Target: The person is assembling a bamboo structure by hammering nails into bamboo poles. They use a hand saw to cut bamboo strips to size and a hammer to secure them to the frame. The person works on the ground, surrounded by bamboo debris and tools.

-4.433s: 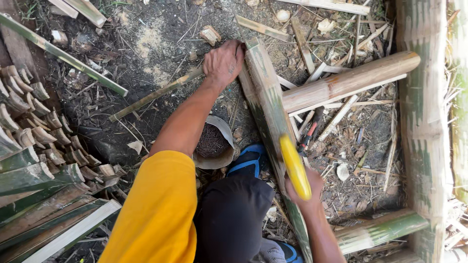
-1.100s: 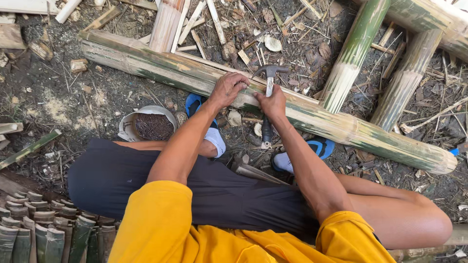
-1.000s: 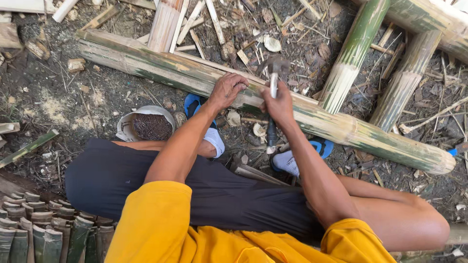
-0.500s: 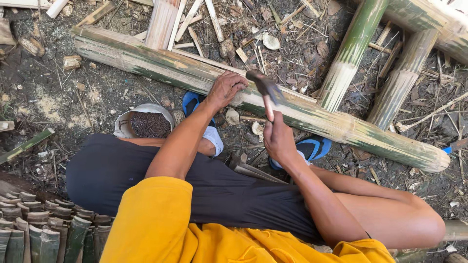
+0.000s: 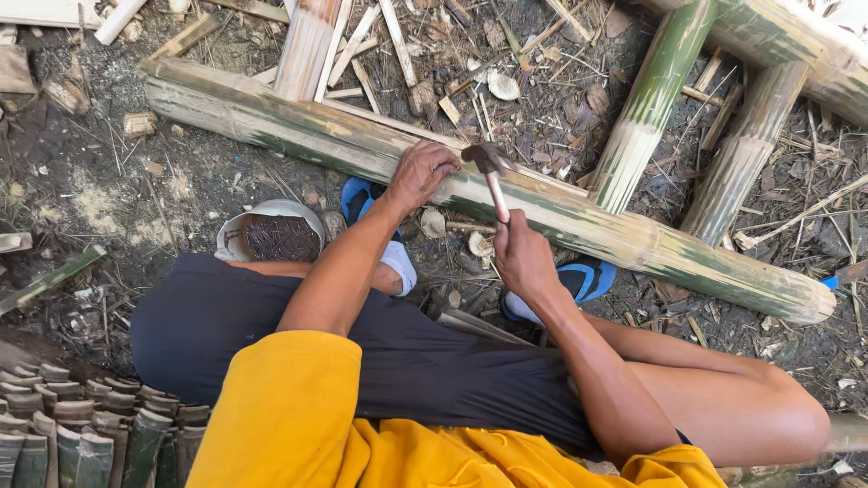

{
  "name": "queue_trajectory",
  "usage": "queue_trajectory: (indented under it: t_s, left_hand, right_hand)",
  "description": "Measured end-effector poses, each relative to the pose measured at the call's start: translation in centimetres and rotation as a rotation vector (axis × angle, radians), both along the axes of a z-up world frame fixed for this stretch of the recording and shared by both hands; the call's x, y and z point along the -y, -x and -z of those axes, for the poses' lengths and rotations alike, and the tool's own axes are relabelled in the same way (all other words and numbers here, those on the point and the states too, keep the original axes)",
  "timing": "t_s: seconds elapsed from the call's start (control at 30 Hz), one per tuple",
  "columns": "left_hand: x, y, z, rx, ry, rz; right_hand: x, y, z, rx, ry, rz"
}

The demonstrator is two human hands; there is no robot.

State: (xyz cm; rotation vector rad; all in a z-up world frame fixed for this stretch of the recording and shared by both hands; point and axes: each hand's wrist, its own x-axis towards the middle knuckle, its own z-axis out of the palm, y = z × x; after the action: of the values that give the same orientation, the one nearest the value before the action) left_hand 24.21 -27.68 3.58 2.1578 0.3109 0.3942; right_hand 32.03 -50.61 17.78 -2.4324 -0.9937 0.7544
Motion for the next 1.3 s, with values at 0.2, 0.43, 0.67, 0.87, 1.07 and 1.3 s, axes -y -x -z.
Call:
queue_trajectory:
  t_s: [0.2,0.43,0.67,0.87,1.07,1.3]
  left_hand:
    - [-0.3,0.3,-0.1,-0.045,0.029,0.017]
    - [-9.0,5.7,-2.9,-0.441,-0.363,0.163]
    - [-3.4,2.2,-1.4,-0.298,-0.344,0.166]
    - [-7.3,1.7,-6.2,-0.432,-0.325,0.316]
    - [-22.3,14.7,-13.9,-1.305,-0.553,0.312]
    - [-12.5,23.4,-6.2,-1.302,-0.382,0.323]
  right_hand:
    - [0.7,1.1,1.7,-0.004,-0.053,-0.003]
    - [3.1,0.5,2.1,0.028,-0.135,0.037]
    - [3.2,1.6,3.1,-0.006,-0.021,-0.015]
    - [2.1,1.7,4.3,-0.003,0.071,-0.062]
    - [2.1,1.7,4.2,-0.021,0.081,-0.066]
    - [1.8,1.4,4.0,-0.047,0.064,-0.05]
